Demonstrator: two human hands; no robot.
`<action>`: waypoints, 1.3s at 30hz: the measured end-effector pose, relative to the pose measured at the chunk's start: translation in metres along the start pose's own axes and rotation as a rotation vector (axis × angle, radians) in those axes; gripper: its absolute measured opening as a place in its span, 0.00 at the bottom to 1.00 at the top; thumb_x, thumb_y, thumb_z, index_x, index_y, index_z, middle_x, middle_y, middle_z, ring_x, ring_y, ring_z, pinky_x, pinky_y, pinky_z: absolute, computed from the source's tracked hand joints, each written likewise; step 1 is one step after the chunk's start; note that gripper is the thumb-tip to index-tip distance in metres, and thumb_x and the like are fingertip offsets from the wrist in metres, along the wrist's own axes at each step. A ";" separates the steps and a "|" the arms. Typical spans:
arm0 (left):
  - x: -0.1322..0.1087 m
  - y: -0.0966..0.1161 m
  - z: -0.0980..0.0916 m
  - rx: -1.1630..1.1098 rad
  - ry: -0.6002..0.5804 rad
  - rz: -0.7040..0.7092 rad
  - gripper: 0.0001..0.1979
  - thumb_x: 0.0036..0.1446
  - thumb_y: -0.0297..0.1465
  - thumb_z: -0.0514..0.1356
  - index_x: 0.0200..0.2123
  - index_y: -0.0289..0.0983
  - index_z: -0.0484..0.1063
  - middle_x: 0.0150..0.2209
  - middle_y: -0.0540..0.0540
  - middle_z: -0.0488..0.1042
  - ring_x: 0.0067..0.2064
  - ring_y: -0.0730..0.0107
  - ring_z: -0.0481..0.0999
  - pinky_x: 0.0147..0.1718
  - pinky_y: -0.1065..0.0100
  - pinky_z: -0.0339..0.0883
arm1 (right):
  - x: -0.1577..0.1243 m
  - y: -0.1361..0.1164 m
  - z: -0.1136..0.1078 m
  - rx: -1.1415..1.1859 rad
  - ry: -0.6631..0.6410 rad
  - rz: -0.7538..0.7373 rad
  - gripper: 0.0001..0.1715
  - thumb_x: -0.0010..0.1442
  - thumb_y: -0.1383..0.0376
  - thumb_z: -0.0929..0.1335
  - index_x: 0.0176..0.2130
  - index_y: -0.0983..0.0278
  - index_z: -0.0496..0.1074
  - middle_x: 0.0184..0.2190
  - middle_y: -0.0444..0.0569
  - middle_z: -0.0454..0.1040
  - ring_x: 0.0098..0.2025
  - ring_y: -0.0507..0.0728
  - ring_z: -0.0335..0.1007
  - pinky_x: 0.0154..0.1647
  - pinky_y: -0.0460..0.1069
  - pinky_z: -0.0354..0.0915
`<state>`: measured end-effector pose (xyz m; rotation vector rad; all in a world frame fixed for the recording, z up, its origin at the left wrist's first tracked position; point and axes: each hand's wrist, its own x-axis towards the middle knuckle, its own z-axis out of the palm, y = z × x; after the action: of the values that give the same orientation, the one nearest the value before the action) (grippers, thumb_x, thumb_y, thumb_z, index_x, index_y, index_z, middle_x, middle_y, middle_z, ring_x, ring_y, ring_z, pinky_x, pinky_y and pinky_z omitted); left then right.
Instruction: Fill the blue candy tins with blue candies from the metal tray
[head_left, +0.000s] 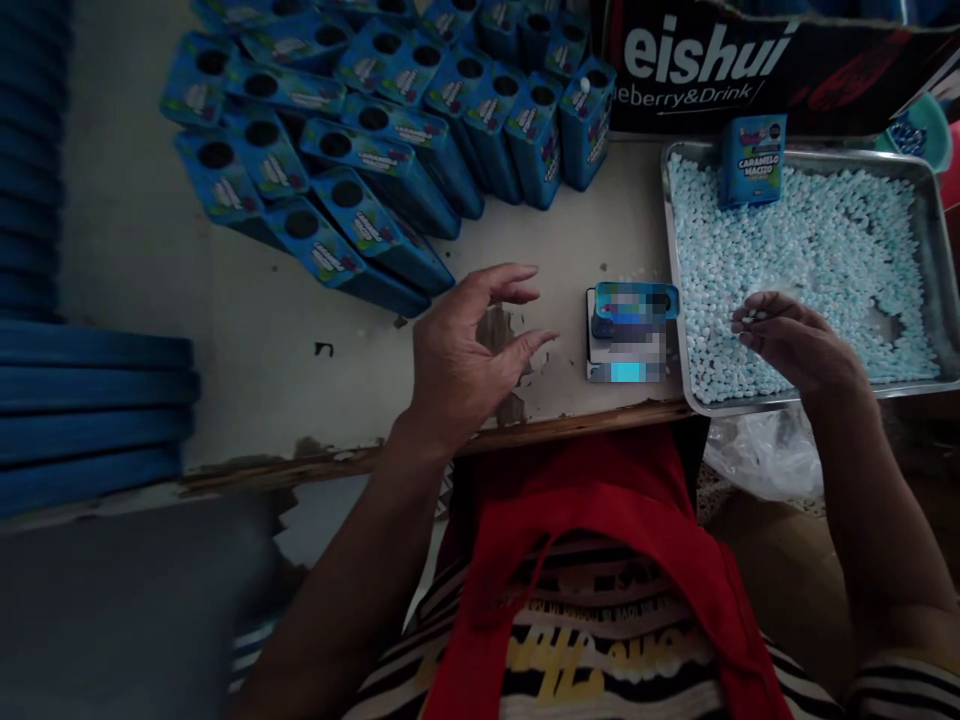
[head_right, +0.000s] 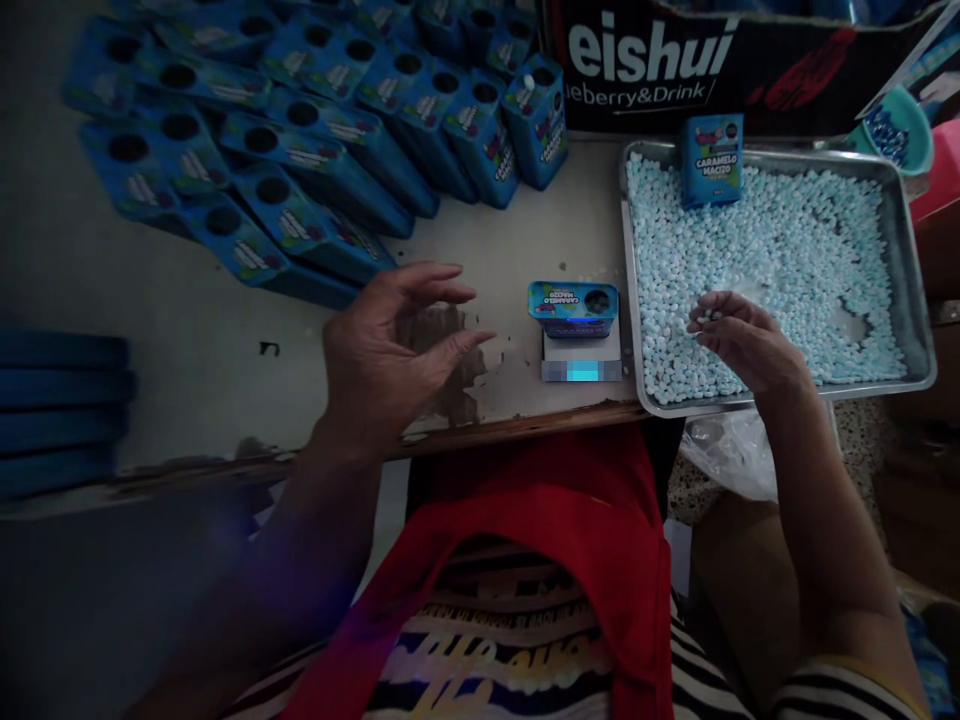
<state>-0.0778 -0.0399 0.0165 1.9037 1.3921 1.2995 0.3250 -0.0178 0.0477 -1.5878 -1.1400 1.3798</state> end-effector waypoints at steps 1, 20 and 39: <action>0.002 0.001 0.001 -0.014 0.001 0.010 0.26 0.64 0.39 0.76 0.62 0.45 0.77 0.51 0.45 0.87 0.53 0.56 0.87 0.60 0.51 0.81 | -0.001 0.000 0.001 -0.008 -0.018 0.001 0.17 0.50 0.59 0.82 0.39 0.55 0.79 0.39 0.47 0.82 0.39 0.58 0.80 0.40 0.54 0.76; 0.055 0.061 0.078 0.087 -0.329 0.381 0.10 0.74 0.31 0.62 0.53 0.49 0.82 0.55 0.47 0.83 0.63 0.53 0.79 0.77 0.41 0.60 | -0.006 0.007 0.074 0.455 0.036 0.093 0.26 0.68 0.39 0.75 0.43 0.58 0.78 0.37 0.48 0.83 0.40 0.58 0.82 0.43 0.53 0.81; -0.001 -0.005 0.084 -0.377 -0.140 -0.235 0.28 0.62 0.46 0.76 0.58 0.44 0.72 0.52 0.44 0.84 0.51 0.59 0.86 0.54 0.58 0.84 | -0.012 0.000 0.043 -0.109 0.019 -0.139 0.12 0.68 0.62 0.74 0.51 0.60 0.83 0.50 0.56 0.84 0.56 0.68 0.82 0.63 0.68 0.78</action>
<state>-0.0065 -0.0244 -0.0261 1.5008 1.1633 1.1900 0.2818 -0.0302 0.0452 -1.5619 -1.3073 1.2282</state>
